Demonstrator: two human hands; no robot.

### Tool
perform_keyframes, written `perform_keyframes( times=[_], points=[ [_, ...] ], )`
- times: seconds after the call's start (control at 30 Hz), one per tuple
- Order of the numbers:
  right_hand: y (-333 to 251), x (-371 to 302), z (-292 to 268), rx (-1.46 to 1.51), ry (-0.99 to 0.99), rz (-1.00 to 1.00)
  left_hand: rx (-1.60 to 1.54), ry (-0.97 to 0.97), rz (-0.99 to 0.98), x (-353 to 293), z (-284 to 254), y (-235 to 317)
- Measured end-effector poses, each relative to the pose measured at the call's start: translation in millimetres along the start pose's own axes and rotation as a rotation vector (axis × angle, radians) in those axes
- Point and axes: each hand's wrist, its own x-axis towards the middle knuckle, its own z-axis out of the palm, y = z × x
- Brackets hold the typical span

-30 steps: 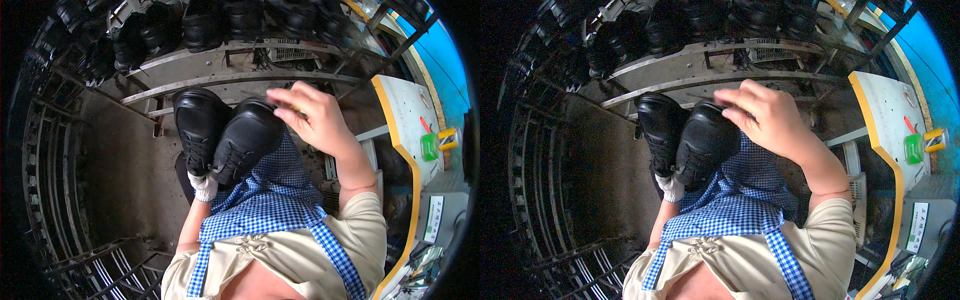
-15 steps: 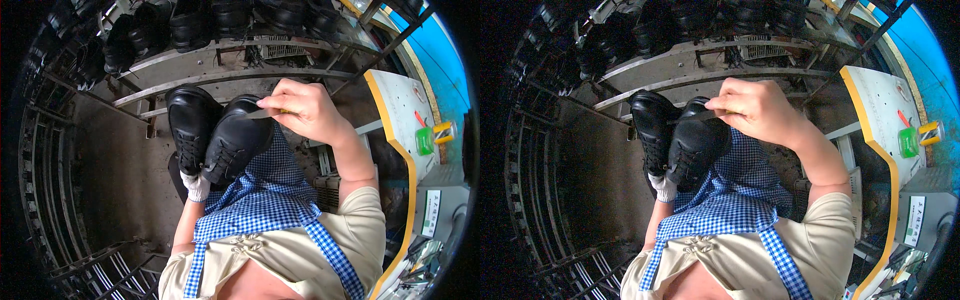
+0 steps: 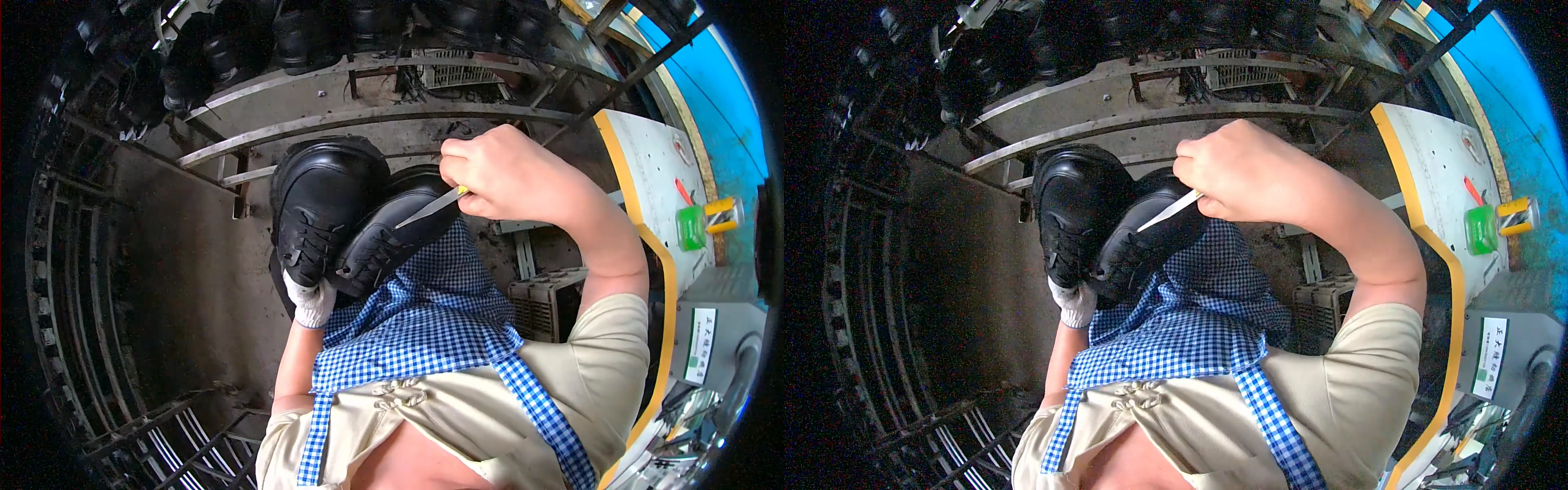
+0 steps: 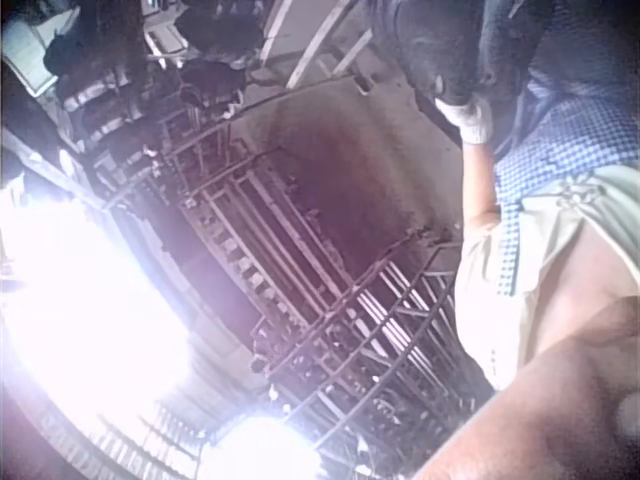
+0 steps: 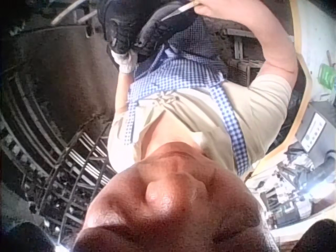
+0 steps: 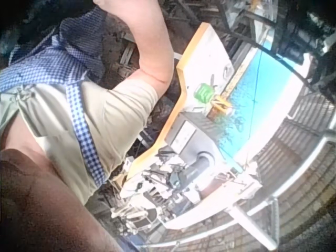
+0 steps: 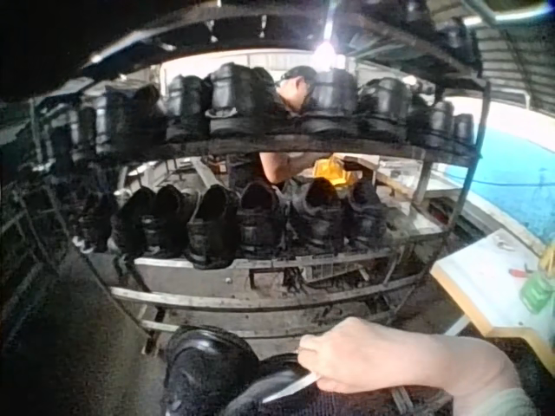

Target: The person picks up black shoes from a rack, wipes the exterior with a cloth, and uses a small tool to clean the seams and edges. They handle the shoes one at a time, rotating them to access different areas, and place them back on the rack after cleaning.

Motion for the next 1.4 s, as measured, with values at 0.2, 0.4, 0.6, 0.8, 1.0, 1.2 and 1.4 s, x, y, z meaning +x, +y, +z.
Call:
perform_keyframes(
  times=[0.2, 0.4, 0.6, 0.8, 1.0, 1.2, 1.4],
  points=[
    [10.5, -4.8, 18.9, 0.247, 0.151, 0.034, -0.142, 0.035, -0.133, 5.7, 4.2, 17.0],
    [31.9, -11.7, 49.2, 0.83, 0.312, 0.105, -0.325, 0.038, -0.228, 0.9, 7.6, 12.4],
    [13.9, -16.7, 41.9, 0.662, 0.484, 0.143, -0.33, 0.053, -0.251, -4.8, 4.5, 5.9],
    [-10.8, -40.1, 45.2, 0.421, 0.453, 0.273, -0.347, 0.153, -0.3, -14.6, 5.4, -3.0],
    [-25.6, -47.9, 48.5, 0.272, 0.543, 0.335, -0.37, 0.231, -0.248, -17.0, 9.5, -7.9],
    [-32.4, -38.5, 34.0, 0.202, 0.542, 0.322, -0.426, 0.262, -0.241, -21.6, 10.6, -20.0],
    [-33.2, -34.4, 31.2, 0.189, 0.549, 0.298, -0.477, 0.257, -0.257, -21.5, 7.9, -13.8]
  ],
)
